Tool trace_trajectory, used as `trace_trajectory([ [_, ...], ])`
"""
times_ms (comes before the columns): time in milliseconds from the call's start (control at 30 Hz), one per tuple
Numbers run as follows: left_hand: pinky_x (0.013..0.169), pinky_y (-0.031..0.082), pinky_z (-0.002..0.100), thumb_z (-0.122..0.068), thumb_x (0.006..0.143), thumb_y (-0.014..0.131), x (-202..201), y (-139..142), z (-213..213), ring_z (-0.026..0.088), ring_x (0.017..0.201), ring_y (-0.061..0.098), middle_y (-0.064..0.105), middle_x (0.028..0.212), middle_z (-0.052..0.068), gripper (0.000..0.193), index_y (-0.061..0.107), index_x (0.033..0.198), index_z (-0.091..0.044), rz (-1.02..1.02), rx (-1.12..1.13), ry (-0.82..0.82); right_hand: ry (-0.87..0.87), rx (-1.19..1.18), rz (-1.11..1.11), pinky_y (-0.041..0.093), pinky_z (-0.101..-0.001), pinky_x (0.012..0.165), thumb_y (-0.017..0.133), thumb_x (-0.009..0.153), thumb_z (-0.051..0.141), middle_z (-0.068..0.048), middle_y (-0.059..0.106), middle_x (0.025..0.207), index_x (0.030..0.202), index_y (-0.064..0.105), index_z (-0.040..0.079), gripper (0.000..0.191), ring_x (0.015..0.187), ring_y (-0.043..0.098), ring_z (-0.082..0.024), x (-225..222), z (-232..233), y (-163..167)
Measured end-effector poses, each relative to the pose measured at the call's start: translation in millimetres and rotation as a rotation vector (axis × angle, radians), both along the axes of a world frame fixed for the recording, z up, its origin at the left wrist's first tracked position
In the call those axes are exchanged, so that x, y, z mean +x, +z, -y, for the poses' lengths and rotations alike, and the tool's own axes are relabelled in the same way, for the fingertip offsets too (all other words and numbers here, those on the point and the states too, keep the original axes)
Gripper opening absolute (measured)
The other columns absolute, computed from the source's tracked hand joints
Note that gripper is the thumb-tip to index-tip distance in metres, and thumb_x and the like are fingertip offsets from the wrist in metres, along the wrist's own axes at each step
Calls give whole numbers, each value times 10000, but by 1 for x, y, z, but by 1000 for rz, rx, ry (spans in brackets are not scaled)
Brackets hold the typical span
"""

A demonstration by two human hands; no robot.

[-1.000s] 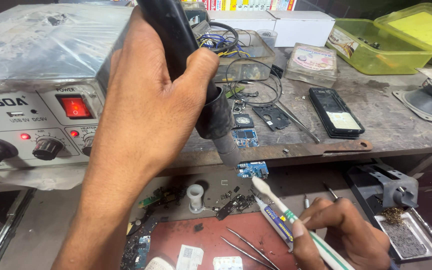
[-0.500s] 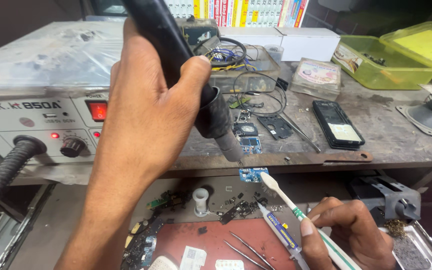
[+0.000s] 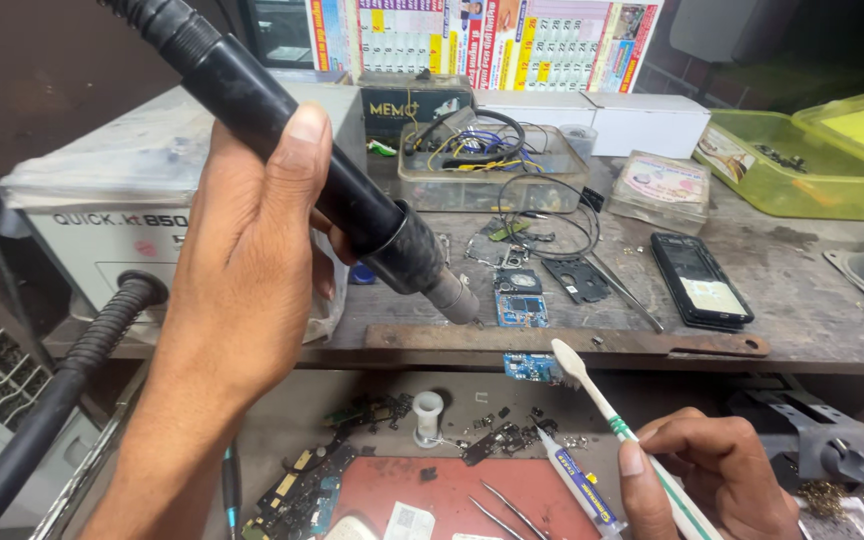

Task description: The person uses a hot air gun to heat a small blue circuit board while holding it with tweezers. They then apply flux from a syringe and brush the area with a toothbrush. Finally, they use a soldering iron to work on the board's contacts.

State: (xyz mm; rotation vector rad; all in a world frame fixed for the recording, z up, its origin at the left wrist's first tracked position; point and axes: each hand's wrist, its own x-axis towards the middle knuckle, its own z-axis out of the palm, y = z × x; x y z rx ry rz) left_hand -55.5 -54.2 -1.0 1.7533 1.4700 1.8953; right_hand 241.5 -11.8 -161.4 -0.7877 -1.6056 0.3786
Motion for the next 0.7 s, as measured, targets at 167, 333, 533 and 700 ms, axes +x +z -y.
trace_trajectory([
  [167,491,505,257,-410,1087,383,-7,-1,10,94,577,582,591,712,18,354,478,1050,-70,9,-59,49,5,79,-26,556,-226,758,733,913,57,-111,719,803,999,554,35,199,736,689,-86,-3,-6,-8],
  [333,565,529,276,-389,1091,419,-14,-11,23,103,631,606,607,766,25,336,488,1021,-67,81,-23,3,23,-42,-41,563,-245,767,725,863,23,-125,723,807,967,577,16,181,759,698,-105,-2,-4,-7],
  [533,610,532,305,-350,1110,422,-31,-22,41,131,696,617,649,850,74,345,543,1014,-41,184,4,7,-17,-26,-29,561,-243,807,721,865,-10,-124,721,854,971,598,-1,162,800,711,-112,-6,2,-3],
  [700,643,531,334,-304,1104,427,-43,-29,50,164,743,629,653,876,112,268,512,1011,-67,341,100,-43,-23,-7,-28,559,-240,814,717,870,-20,-125,717,862,971,605,-10,152,805,713,-114,-8,2,-2],
])
